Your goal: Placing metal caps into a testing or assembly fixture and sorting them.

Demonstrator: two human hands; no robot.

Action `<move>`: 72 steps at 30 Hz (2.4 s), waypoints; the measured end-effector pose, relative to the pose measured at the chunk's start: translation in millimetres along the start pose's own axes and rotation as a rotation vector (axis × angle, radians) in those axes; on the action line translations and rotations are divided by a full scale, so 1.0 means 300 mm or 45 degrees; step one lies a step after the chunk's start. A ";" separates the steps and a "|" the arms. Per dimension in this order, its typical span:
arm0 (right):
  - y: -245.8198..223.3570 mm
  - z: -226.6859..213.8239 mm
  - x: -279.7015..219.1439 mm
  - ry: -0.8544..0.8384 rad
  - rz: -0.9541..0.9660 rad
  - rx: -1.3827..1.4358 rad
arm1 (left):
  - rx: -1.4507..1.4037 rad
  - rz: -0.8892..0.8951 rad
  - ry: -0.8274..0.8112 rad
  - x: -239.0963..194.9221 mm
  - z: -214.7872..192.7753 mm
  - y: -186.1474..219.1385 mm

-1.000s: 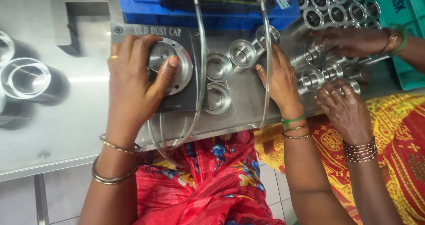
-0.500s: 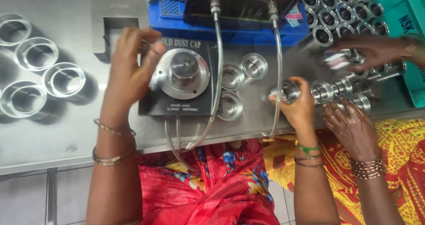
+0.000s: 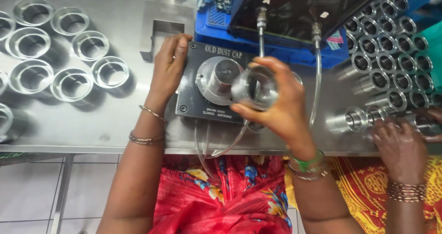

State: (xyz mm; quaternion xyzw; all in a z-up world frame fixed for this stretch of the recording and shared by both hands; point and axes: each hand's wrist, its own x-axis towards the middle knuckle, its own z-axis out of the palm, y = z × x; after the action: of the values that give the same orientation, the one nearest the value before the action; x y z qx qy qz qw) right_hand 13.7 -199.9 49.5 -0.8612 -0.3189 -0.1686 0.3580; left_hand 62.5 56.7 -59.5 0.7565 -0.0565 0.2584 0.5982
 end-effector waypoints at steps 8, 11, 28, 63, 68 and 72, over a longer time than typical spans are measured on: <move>-0.024 0.139 0.127 -0.020 -0.137 -0.153 | 0.040 0.008 0.022 0.001 -0.002 0.004; -0.022 0.130 0.104 -0.074 -0.112 -0.127 | 0.049 0.088 0.048 -0.006 -0.013 0.034; 0.010 0.188 0.054 0.098 -0.090 -0.020 | 0.494 0.165 -0.097 -0.085 0.080 0.317; 0.061 0.231 -0.002 0.200 -0.091 -0.087 | 0.176 -0.046 -0.036 -0.079 0.094 0.296; 0.060 0.230 0.001 0.208 -0.104 -0.050 | 0.164 -0.039 -0.051 -0.081 0.087 0.304; 0.068 0.230 -0.001 0.169 -0.072 -0.033 | 0.124 -0.106 -0.089 -0.079 0.080 0.319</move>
State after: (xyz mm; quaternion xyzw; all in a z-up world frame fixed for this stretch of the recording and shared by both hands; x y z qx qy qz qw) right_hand 31.4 -161.1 -8.6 -0.8434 -0.3162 -0.2396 0.3623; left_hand 12.0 2.3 9.9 0.7951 -0.0331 0.2091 0.5684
